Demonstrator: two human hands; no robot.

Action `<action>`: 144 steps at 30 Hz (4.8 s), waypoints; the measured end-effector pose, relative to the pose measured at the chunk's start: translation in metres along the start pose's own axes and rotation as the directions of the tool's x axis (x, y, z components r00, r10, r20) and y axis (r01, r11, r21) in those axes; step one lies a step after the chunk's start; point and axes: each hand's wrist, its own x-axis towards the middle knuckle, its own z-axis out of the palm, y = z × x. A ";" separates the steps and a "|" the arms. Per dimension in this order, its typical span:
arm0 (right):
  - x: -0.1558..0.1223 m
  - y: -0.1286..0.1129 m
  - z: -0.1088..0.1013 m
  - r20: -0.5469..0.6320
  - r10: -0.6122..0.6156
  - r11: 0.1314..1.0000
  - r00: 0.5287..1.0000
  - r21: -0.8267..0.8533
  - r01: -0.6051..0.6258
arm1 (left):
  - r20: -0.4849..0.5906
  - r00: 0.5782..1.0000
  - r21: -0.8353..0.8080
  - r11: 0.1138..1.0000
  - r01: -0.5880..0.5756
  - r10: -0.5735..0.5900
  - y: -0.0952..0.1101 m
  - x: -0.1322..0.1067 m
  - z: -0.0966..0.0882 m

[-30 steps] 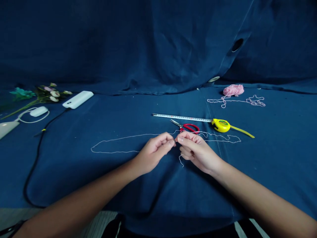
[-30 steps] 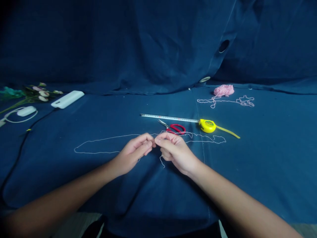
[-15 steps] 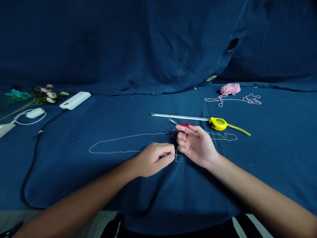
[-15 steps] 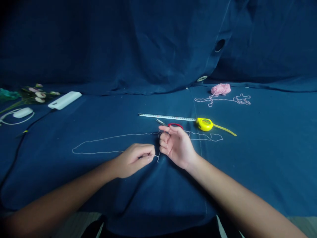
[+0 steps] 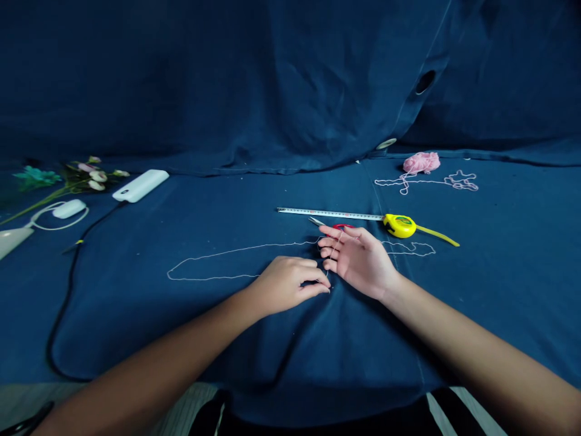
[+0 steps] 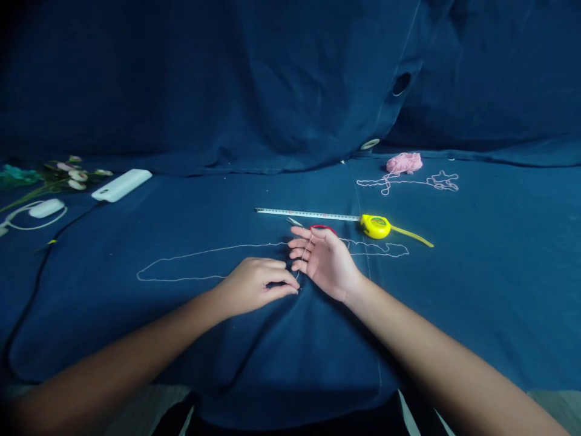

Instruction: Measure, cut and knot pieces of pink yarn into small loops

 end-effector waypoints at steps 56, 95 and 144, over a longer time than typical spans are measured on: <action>-0.010 0.018 0.006 0.112 -0.412 0.563 0.904 -0.749 0.349 | -0.187 0.859 -0.841 0.530 0.112 -0.477 0.004 0.002 -0.003; -0.010 0.018 0.004 0.194 -0.479 0.480 0.856 -0.759 0.440 | -0.201 0.950 -0.575 0.814 0.083 -0.239 0.012 -0.006 -0.011; -0.015 0.013 0.004 0.370 -0.511 -0.016 0.776 -0.907 0.422 | 0.015 0.949 -0.730 0.645 0.227 -0.316 0.007 -0.003 -0.006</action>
